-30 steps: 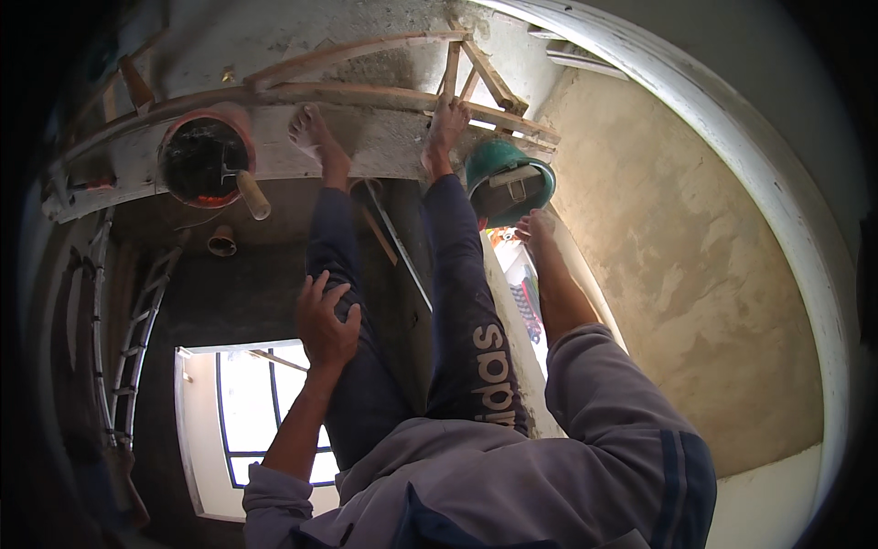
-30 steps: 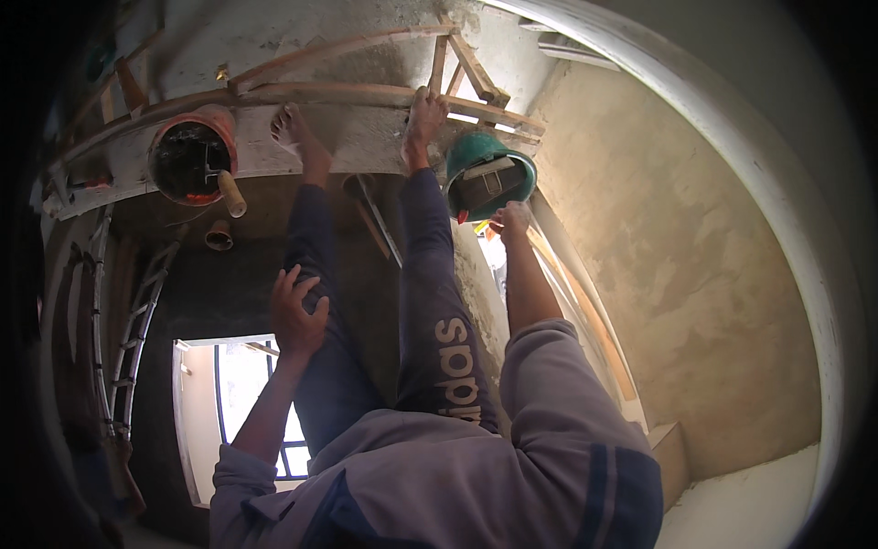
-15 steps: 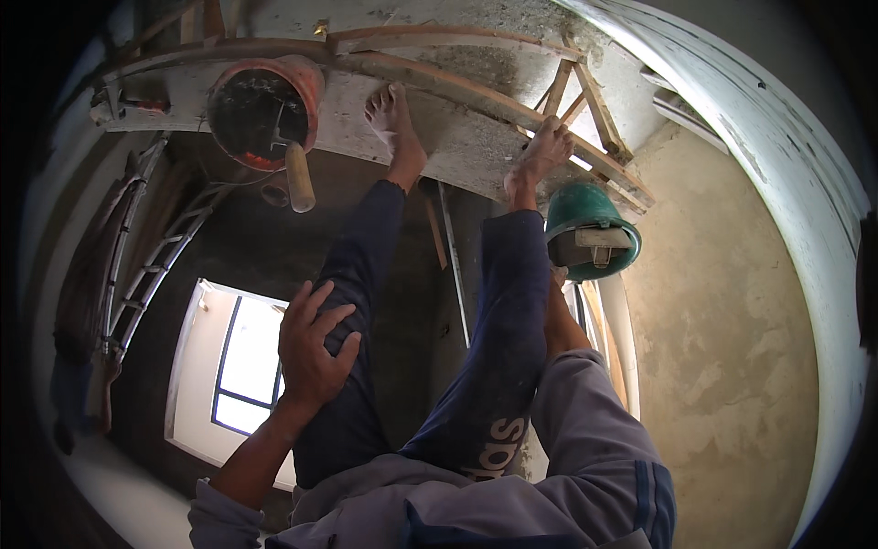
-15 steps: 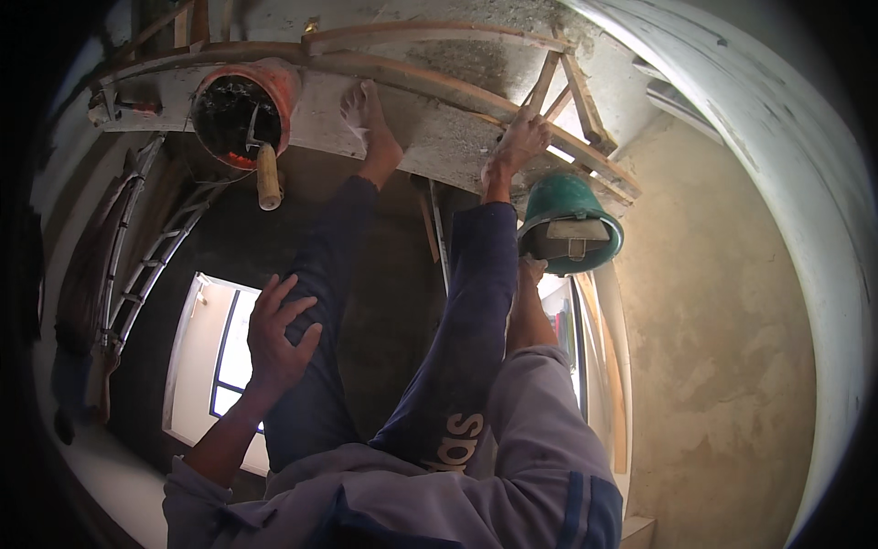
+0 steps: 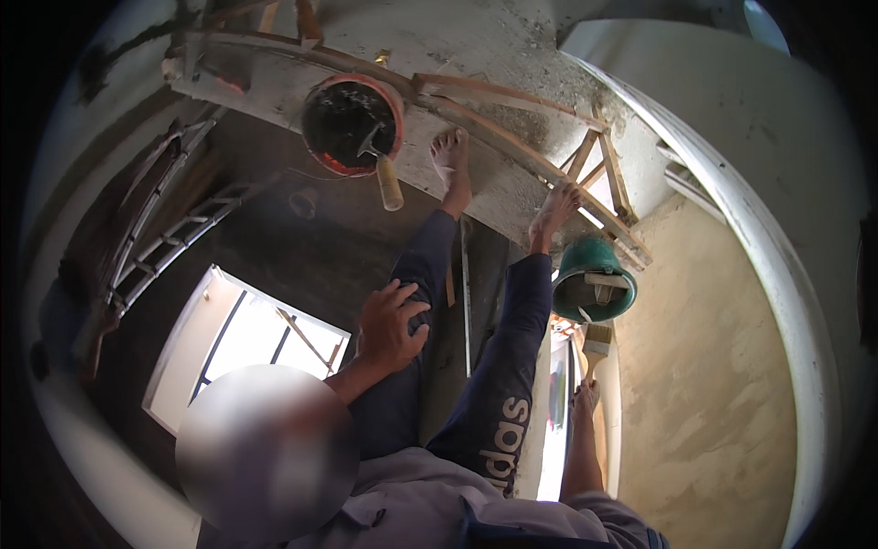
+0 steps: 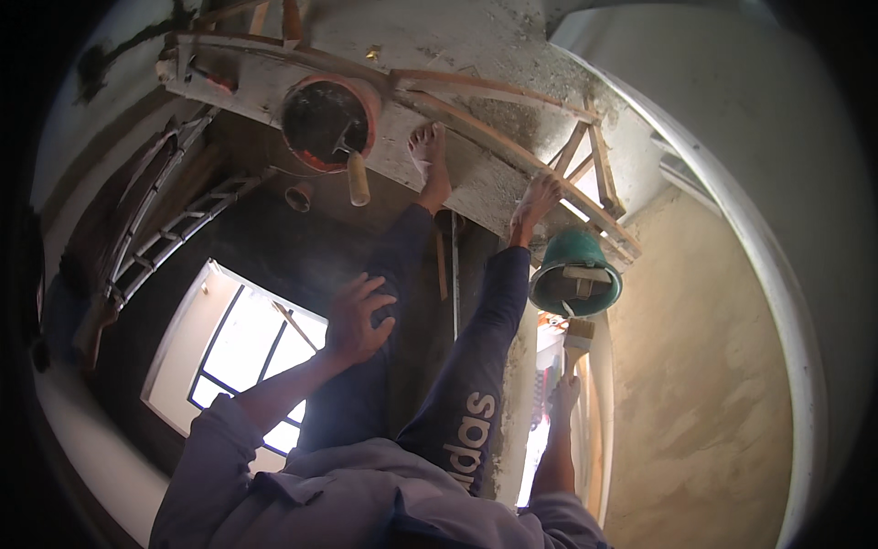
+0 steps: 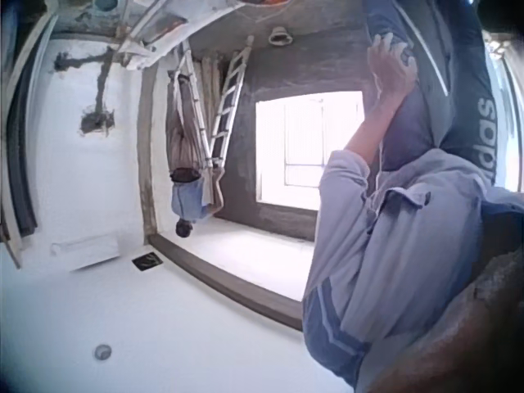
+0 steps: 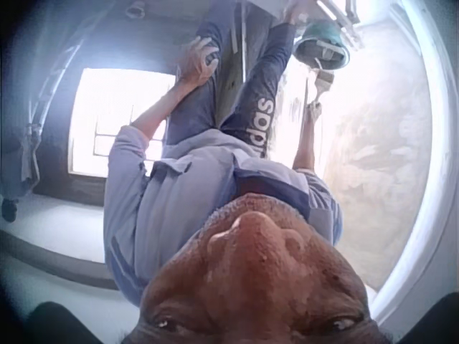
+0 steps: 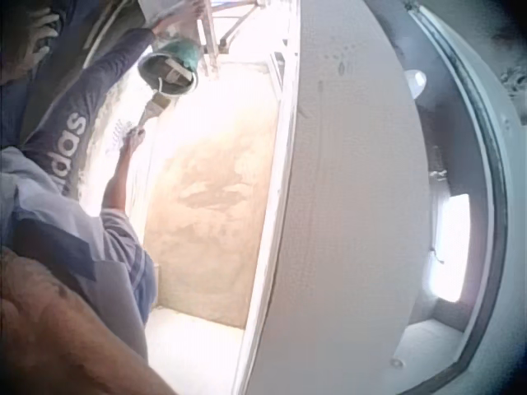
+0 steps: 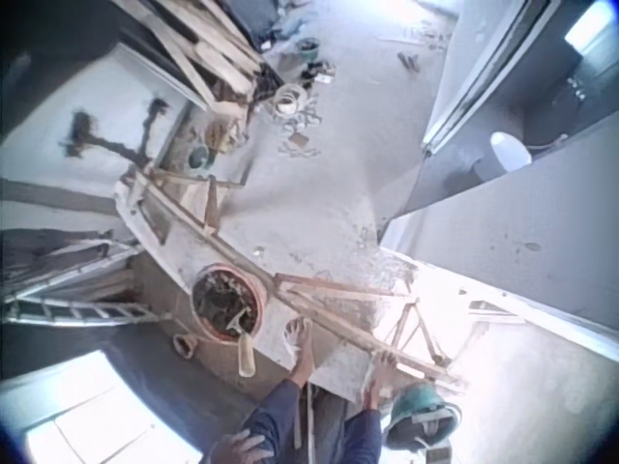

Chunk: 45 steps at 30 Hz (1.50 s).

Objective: The person applies plaster to a corner of a wall using a trowel and a brush, occasionally dipping the tools into a bucket of plaster mixture.

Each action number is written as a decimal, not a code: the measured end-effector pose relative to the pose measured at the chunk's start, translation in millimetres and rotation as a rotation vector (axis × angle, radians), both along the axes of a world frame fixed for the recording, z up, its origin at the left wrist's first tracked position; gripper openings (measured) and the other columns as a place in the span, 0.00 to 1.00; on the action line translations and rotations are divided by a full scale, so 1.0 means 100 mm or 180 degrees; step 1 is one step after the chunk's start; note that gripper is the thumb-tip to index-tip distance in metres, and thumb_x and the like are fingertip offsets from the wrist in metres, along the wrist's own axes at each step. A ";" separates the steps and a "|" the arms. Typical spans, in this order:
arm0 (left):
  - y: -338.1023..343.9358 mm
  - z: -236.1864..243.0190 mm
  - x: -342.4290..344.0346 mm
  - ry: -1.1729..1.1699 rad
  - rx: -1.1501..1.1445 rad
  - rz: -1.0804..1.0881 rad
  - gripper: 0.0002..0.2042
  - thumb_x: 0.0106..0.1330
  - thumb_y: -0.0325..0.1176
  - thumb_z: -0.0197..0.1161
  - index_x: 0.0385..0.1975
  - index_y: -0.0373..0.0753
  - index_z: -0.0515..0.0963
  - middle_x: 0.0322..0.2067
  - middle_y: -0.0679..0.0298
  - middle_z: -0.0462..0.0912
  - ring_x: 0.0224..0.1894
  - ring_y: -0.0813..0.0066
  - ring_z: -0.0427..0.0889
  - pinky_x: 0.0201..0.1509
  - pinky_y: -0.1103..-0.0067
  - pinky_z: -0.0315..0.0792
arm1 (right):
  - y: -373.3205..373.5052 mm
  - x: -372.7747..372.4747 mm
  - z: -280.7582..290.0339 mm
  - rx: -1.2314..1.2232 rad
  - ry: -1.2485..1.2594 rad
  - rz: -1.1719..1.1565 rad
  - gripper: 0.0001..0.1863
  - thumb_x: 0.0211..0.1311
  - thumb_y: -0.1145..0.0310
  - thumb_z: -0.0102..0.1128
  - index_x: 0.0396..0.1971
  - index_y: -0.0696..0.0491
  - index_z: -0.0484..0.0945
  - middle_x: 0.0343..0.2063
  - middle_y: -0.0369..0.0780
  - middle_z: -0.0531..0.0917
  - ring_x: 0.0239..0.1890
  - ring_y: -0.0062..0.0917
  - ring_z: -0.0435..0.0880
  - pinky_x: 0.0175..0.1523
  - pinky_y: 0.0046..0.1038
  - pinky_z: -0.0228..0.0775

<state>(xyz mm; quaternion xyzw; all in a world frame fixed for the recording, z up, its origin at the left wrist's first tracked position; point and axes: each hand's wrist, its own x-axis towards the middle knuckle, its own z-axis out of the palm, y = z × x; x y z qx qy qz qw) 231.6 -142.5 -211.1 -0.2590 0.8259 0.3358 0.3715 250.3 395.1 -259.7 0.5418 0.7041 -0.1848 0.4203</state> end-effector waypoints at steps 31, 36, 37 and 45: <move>0.39 0.05 0.18 -0.0355 0.0403 0.1925 0.18 0.55 0.38 0.64 0.46 0.43 0.80 0.62 0.61 0.67 0.71 0.61 0.54 0.74 0.57 0.42 | -6.24 -2.06 -0.84 -0.3388 0.1021 0.6962 0.09 0.57 0.71 0.57 0.34 0.55 0.67 0.26 0.45 0.80 0.31 0.43 0.83 0.36 0.44 0.76; 0.33 0.05 0.15 -0.0415 0.0482 0.1947 0.18 0.55 0.40 0.64 0.46 0.43 0.79 0.63 0.60 0.66 0.71 0.61 0.52 0.74 0.56 0.40 | -6.24 -1.92 -0.58 -0.3803 0.0918 0.6430 0.11 0.56 0.69 0.59 0.34 0.55 0.67 0.21 0.46 0.79 0.36 0.47 0.82 0.44 0.47 0.73; 0.34 0.07 0.15 -0.0400 0.0483 0.1943 0.19 0.55 0.40 0.64 0.46 0.43 0.79 0.63 0.60 0.65 0.71 0.61 0.51 0.74 0.56 0.40 | -6.22 -1.87 -0.71 -0.3770 0.1209 0.6490 0.11 0.56 0.68 0.59 0.34 0.54 0.67 0.19 0.45 0.79 0.32 0.48 0.82 0.50 0.53 0.68; 0.18 -0.35 0.28 0.0176 0.0519 0.4095 0.18 0.64 0.42 0.62 0.50 0.41 0.77 0.52 0.60 0.77 0.58 0.64 0.73 0.62 0.68 0.64 | -6.16 -1.63 -0.85 -0.3598 0.1236 0.5607 0.13 0.65 0.65 0.51 0.42 0.58 0.68 0.29 0.56 0.76 0.31 0.54 0.79 0.39 0.50 0.69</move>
